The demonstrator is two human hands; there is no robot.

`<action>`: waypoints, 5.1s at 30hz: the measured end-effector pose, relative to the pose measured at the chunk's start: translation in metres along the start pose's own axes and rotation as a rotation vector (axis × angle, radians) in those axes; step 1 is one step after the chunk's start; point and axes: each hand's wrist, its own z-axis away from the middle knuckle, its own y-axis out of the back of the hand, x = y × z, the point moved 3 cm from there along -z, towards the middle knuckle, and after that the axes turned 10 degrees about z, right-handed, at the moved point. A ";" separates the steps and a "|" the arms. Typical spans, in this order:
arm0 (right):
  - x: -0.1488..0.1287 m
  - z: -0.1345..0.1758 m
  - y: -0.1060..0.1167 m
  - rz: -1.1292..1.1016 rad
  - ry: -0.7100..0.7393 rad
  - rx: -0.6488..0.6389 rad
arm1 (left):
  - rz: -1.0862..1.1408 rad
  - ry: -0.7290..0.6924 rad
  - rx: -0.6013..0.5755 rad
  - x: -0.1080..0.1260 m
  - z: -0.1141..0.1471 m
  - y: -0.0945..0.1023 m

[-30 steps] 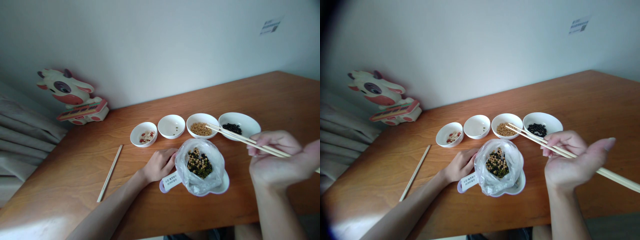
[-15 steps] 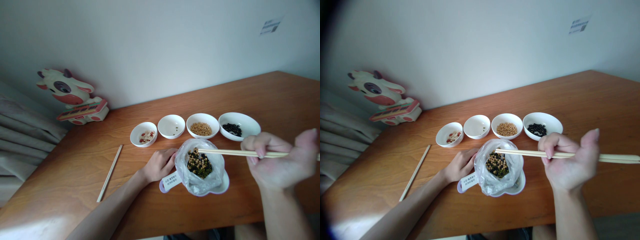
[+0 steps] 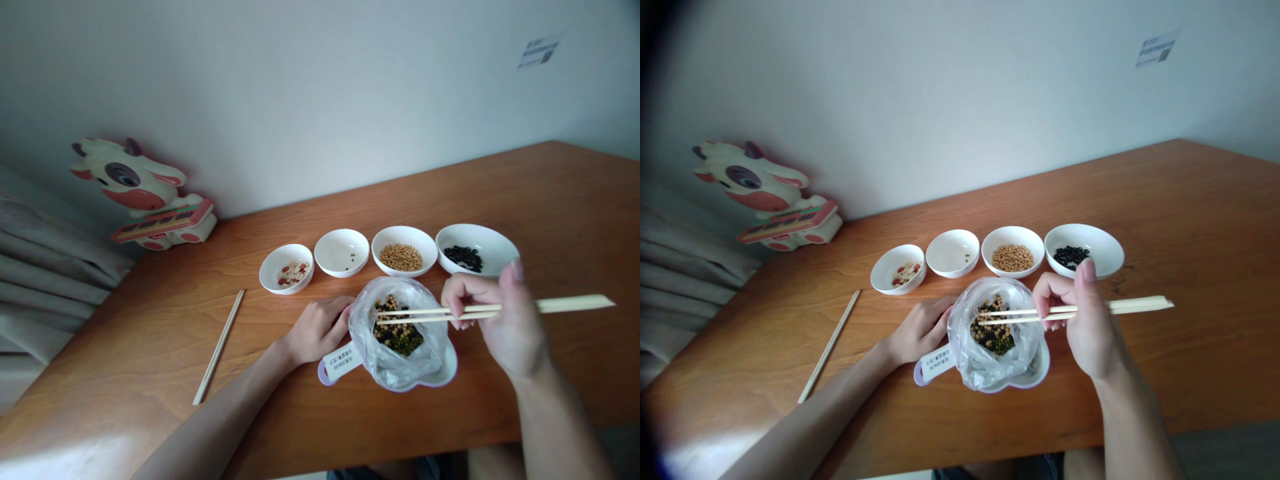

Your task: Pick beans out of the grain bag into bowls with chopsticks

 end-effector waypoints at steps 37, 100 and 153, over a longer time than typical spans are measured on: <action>0.018 0.001 -0.013 0.054 -0.042 -0.057 | 0.012 0.000 0.000 0.000 0.000 0.000; 0.008 -0.001 0.036 -0.285 0.071 0.586 | -0.010 0.001 0.008 -0.001 0.001 0.000; 0.005 -0.001 0.011 -0.085 -0.013 0.251 | -0.026 0.000 0.018 0.000 0.001 0.000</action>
